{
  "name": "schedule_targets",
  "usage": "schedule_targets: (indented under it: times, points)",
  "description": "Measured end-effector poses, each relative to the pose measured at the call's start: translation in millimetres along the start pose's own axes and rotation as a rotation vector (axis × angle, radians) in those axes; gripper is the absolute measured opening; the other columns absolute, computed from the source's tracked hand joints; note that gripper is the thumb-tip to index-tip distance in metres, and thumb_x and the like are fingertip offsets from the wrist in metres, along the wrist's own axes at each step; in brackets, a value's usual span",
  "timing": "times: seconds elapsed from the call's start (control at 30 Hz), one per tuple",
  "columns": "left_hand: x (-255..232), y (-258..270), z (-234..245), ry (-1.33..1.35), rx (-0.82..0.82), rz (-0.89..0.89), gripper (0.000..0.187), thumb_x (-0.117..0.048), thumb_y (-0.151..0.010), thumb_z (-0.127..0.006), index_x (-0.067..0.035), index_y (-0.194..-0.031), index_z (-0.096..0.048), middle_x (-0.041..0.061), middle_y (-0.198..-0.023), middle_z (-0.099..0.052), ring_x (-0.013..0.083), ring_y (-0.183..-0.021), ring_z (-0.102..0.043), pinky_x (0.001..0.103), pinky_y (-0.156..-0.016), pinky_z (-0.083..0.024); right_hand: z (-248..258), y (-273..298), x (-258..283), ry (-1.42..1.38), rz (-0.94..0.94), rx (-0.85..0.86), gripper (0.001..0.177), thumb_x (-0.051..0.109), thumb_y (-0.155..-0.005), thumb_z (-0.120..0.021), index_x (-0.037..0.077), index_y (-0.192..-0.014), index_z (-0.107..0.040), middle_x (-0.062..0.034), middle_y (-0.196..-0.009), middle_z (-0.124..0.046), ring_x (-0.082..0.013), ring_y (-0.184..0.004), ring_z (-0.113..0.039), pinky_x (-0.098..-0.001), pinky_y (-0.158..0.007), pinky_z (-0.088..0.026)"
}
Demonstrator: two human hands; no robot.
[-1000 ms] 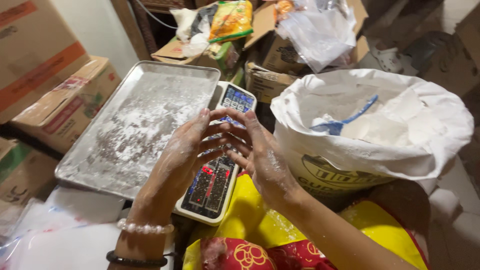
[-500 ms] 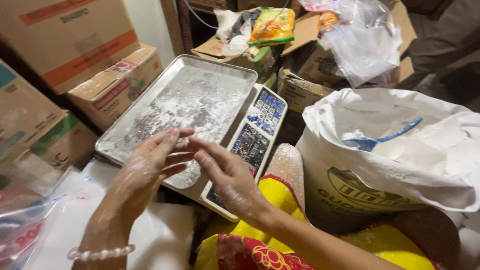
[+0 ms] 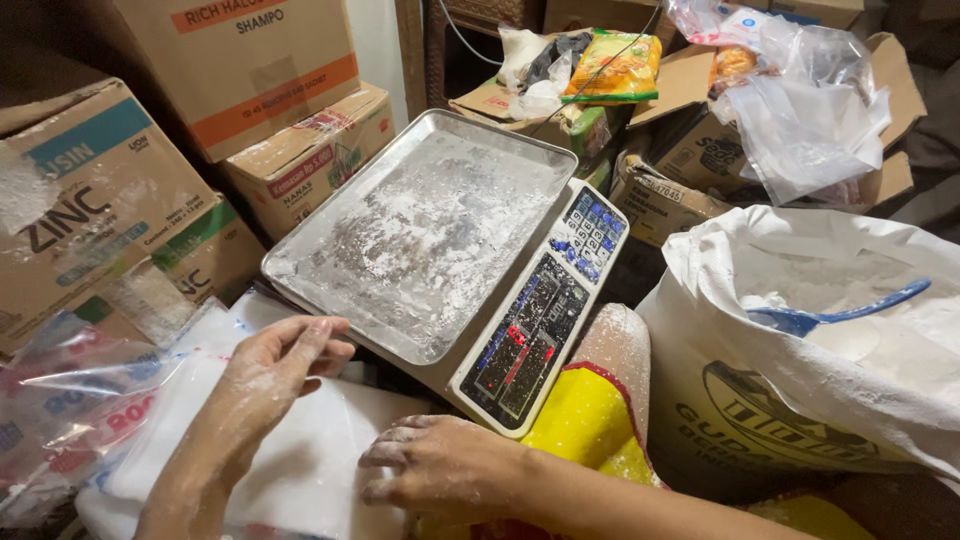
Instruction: The person scoops white powder from a large sack into small plastic bags using a blue scoop, places each bag on a digital scale to measure the weight, and ties the bags shut. The process is repeated multiple times.
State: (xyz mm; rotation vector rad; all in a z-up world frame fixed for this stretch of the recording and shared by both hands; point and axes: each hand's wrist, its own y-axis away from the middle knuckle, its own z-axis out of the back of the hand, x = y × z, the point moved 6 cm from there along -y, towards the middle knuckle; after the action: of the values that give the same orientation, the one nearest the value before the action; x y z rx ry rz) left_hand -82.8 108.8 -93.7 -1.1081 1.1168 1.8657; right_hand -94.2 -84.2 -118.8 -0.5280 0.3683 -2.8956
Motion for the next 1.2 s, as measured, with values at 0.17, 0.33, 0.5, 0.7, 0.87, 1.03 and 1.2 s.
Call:
schedule_targets:
  times: [0.17, 0.33, 0.5, 0.7, 0.87, 1.03, 1.2]
  points:
    - [23.3, -9.9, -14.0, -0.051, 0.072, -0.014, 0.038, -0.036, -0.099, -0.055, -0.012, -0.121, -0.074, 0.005, -0.099, -0.08, 0.0138, -0.09, -0.069, 0.03, -0.079, -0.053, -8.5, -1.5, -3.6, 0.227, 0.016, 0.055, 0.039, 0.022, -0.089, -0.065, 0.021, -0.128, -0.061, -0.0096, -0.133, -0.061, -0.025, -0.131, -0.056, -0.0449, -0.108, -0.044]
    - [38.1, -12.9, -24.6, -0.147, 0.078, -0.084, 0.037, -0.035, -0.097, -0.059, -0.008, -0.115, -0.075, 0.006, -0.096, -0.082, 0.014, -0.086, -0.069, 0.028, -0.075, -0.053, -14.1, -0.7, -9.7, 0.165, 0.016, 0.24, 0.036, 0.023, -0.095, -0.062, 0.016, -0.13, -0.061, -0.005, -0.128, -0.065, -0.0233, -0.126, -0.059, -0.0444, -0.106, -0.046]
    - [40.7, -0.3, -31.7, -0.224, 0.115, -0.008, 0.038, -0.039, -0.096, -0.06, -0.009, -0.115, -0.075, 0.007, -0.095, -0.082, 0.0162, -0.086, -0.068, 0.031, -0.077, -0.055, 4.4, 0.4, -6.8, 0.132, 0.117, 0.042, 0.033, 0.019, -0.096, -0.059, 0.011, -0.127, -0.064, -0.0064, -0.132, -0.07, -0.0242, -0.125, -0.064, -0.0445, -0.102, -0.049]
    - [38.5, 9.2, -33.6, -0.354, 0.134, -0.017, 0.04, -0.042, -0.093, -0.061, -0.009, -0.111, -0.075, 0.007, -0.096, -0.082, 0.0166, -0.09, -0.074, 0.033, -0.083, -0.056, -12.7, -13.4, -33.1, 0.057, -0.262, 0.448, 0.035, 0.024, -0.113, -0.051, 0.003, -0.088, -0.064, -0.0114, -0.08, -0.069, -0.0252, -0.073, -0.067, -0.0386, -0.07, -0.058]
    - [46.8, 11.4, -33.4, -0.423, 0.132, -0.083, 0.043, -0.043, -0.094, -0.058, -0.008, -0.112, -0.074, 0.011, -0.095, -0.08, 0.0205, -0.088, -0.074, 0.034, -0.082, -0.057, 24.3, -31.0, -22.5, -0.034, -0.04, 0.003, 0.02, 0.021, -0.093, -0.065, 0.006, -0.081, -0.06, -0.0091, -0.079, -0.065, -0.0221, -0.072, -0.065, -0.0385, -0.069, -0.056]
    - [60.2, 8.2, -30.1, -0.384, 0.174, 0.078, 0.072, -0.064, -0.091, -0.036, -0.009, -0.122, -0.071, 0.013, -0.109, -0.075, 0.0246, -0.103, -0.071, 0.038, -0.096, -0.051, 48.9, -37.6, -22.8, -0.078, -0.123, 0.103, 0.029, 0.028, -0.079, -0.078, 0.003, -0.081, -0.062, -0.01, -0.086, -0.07, -0.0248, -0.074, -0.068, -0.0385, -0.065, -0.056]
    - [57.5, 12.6, -17.7, -0.318, 0.18, 0.188, 0.079, -0.068, -0.085, -0.034, -0.01, -0.126, -0.069, 0.012, -0.115, -0.075, 0.024, -0.109, -0.069, 0.039, -0.101, -0.048, 73.9, -46.2, -35.7, -0.328, -0.427, 0.251, 0.035, 0.019, -0.083, -0.079, 0.016, -0.117, -0.069, -0.0088, -0.091, -0.077, -0.0226, -0.076, -0.072, -0.0375, -0.067, -0.056]
